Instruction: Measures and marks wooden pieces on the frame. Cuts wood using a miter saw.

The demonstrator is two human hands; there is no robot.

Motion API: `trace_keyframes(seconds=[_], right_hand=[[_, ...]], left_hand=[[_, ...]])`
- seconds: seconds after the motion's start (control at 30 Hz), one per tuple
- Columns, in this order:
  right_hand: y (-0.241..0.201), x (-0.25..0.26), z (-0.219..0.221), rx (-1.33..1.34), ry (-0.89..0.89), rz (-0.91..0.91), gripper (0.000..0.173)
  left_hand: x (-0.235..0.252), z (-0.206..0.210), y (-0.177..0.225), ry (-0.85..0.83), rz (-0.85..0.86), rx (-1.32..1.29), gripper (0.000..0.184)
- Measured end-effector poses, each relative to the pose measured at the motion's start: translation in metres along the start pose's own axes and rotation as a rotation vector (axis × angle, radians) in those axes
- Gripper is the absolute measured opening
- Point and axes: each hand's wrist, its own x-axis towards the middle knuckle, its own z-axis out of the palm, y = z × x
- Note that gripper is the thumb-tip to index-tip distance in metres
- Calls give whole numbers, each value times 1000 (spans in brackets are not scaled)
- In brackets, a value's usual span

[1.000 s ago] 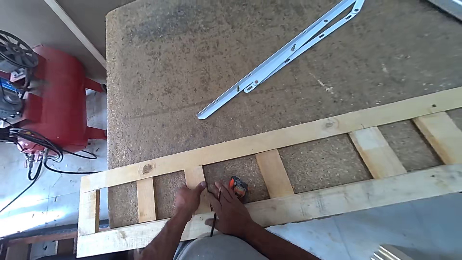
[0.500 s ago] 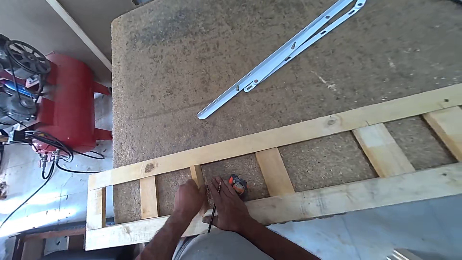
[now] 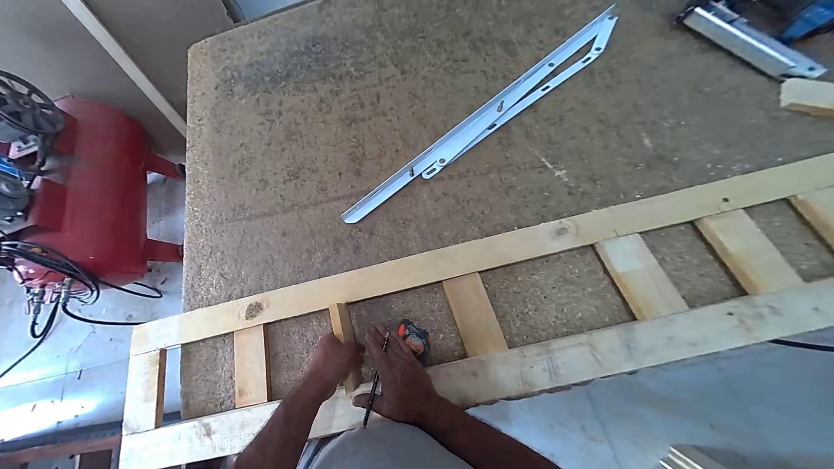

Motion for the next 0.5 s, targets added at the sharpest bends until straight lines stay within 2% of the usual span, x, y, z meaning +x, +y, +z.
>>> trace_keyframes(seconds=[0.2, 0.4, 0.5], right_hand=[[-4, 1, -4, 30, 24, 31, 110], [-8, 0, -13, 82, 42, 59, 115], [-8, -3, -12, 63, 62, 39, 111]], left_hand=[[9, -8, -17, -93, 17, -351, 27], [2, -24, -38, -292, 64, -590, 26], [2, -23, -44, -352, 82, -665, 25]])
